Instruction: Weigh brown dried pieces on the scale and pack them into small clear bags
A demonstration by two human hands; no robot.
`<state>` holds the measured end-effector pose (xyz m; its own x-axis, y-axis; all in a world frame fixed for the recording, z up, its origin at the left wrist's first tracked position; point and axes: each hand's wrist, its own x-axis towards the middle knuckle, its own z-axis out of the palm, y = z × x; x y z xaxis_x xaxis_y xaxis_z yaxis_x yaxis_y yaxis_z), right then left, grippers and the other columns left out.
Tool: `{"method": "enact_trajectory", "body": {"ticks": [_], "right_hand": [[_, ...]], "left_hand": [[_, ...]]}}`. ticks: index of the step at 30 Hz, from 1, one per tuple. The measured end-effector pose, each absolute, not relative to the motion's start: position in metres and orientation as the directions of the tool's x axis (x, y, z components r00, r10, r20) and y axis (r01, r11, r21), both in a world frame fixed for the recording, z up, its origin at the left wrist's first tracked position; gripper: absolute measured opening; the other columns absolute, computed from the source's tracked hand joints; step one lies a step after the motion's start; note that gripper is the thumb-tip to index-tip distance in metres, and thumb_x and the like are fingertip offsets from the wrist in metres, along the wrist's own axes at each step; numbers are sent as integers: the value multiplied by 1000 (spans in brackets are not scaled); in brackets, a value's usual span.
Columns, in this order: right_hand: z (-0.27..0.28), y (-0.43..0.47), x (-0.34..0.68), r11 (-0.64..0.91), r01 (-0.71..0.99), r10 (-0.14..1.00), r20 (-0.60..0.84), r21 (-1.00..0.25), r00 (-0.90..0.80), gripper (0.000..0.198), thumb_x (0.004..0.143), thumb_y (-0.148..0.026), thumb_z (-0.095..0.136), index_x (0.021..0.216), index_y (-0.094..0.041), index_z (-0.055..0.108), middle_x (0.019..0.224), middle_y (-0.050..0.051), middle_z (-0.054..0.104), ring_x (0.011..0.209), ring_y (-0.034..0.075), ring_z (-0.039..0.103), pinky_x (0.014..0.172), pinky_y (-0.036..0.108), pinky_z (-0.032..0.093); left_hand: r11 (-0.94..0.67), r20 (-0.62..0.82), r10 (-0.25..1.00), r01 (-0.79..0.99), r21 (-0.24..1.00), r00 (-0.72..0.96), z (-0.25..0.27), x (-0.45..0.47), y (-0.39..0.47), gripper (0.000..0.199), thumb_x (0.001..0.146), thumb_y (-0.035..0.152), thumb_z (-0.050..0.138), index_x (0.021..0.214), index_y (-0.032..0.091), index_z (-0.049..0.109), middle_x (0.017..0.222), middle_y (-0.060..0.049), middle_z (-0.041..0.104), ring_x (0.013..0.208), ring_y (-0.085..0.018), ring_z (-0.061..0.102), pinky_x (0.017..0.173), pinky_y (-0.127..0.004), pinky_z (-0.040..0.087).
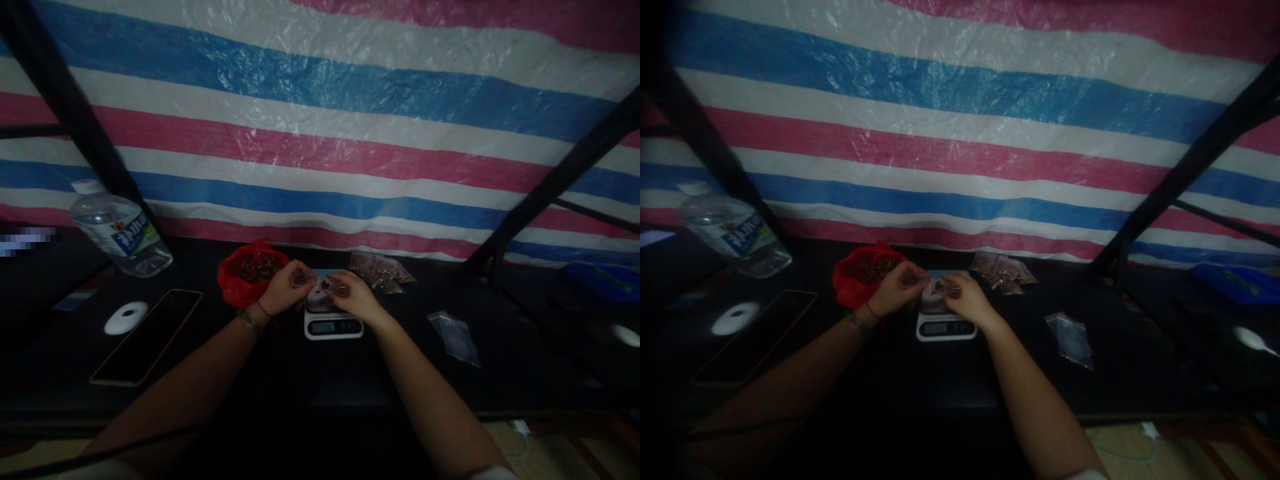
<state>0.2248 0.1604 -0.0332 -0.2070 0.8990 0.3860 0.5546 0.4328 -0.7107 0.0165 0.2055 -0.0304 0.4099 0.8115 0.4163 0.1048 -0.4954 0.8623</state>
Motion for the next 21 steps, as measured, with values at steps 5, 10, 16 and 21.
{"method": "enact_trajectory", "body": {"ticks": [5,10,16,21], "right_hand": [[-38,165,228,351,360,930,366,-865,-28,46,68,-18,64,111,-22,50,105,6,61,95,18,63,84,33,52],[-38,167,228,368,238,922,385,-899,29,35,70,-23,64,101,-23,48,99,3,61,91,17,65,82,32,53],[-33,159,224,460,280,887,453,-843,-93,33,73,-26,67,105,-23,59,109,6,58,101,20,60,82,33,54],[-29,150,215,475,233,879,445,-849,-172,33,76,-25,65,109,-24,60,109,6,61,96,19,62,82,34,54]], "left_hand": [[-447,383,863,144,883,330,-31,14,208,33,71,33,68,90,19,45,84,-1,62,77,-15,63,74,-32,52],[-481,345,832,254,839,435,-32,13,207,42,69,36,70,99,19,47,88,-3,65,78,-17,64,72,-33,52],[-583,337,746,318,748,574,-32,16,199,41,69,34,71,102,18,51,88,-2,63,76,-17,62,67,-28,50],[-621,342,711,321,715,615,-29,18,193,43,68,34,72,103,17,53,87,-1,61,73,-16,59,62,-26,47]]}}
